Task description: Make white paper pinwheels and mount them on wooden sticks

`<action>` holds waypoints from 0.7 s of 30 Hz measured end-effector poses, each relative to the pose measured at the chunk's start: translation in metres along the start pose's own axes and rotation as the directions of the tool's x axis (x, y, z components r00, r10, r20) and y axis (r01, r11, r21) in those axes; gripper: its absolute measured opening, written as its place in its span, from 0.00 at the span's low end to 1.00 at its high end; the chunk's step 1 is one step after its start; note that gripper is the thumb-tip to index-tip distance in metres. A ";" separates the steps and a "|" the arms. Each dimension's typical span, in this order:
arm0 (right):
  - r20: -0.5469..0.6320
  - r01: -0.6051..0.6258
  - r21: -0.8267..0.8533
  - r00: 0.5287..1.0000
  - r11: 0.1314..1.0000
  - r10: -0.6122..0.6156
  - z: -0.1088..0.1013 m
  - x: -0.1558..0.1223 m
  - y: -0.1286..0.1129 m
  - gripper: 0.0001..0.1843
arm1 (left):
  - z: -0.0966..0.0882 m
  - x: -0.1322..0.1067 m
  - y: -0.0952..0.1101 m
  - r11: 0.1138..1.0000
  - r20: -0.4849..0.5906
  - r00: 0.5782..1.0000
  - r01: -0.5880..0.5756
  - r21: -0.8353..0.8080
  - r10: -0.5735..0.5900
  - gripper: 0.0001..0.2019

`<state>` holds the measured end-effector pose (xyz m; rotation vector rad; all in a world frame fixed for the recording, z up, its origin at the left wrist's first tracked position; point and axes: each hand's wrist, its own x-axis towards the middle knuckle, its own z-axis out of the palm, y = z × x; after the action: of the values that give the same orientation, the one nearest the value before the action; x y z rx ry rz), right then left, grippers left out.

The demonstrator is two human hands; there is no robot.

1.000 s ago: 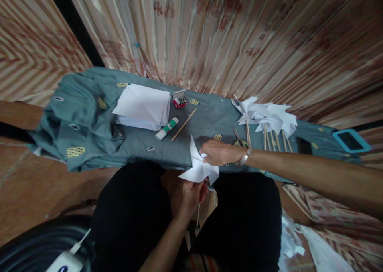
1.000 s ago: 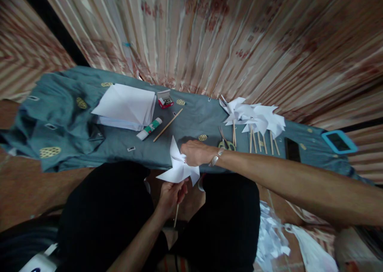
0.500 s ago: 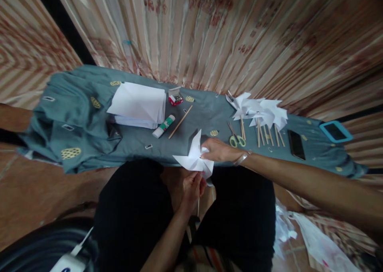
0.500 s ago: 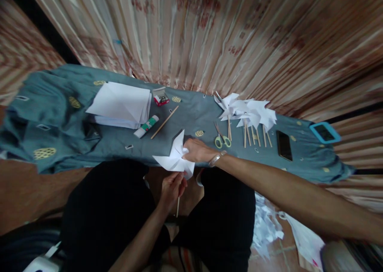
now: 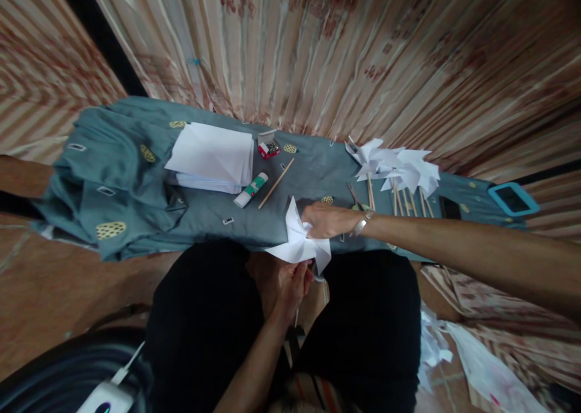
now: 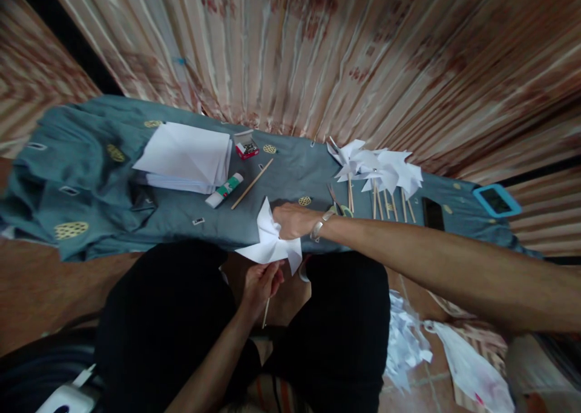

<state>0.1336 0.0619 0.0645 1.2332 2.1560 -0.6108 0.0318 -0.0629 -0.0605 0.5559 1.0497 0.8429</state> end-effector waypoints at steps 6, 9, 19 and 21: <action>0.088 0.087 -0.117 0.993 0.989 -0.077 -0.011 0.010 -0.009 0.12 | -0.001 -0.002 0.004 0.998 -0.006 1.000 -0.017 0.060 0.017 0.20; 0.097 0.108 -0.148 0.991 0.983 -0.094 -0.011 0.012 -0.011 0.12 | -0.001 -0.002 0.002 0.997 0.002 0.999 -0.037 0.073 0.037 0.19; -0.066 0.007 0.009 0.998 1.000 -0.007 0.020 0.002 0.013 0.10 | -0.002 0.000 -0.006 0.995 -0.006 1.000 -0.025 0.100 0.026 0.20; -0.087 -0.019 0.082 0.996 0.996 0.027 0.024 0.001 0.014 0.09 | -0.001 0.001 -0.008 0.994 -0.012 0.999 -0.032 0.100 0.034 0.19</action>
<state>0.1513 0.0541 0.0452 1.3492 2.2051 -0.6508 0.0335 -0.0668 -0.0674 0.6539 1.1024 0.8276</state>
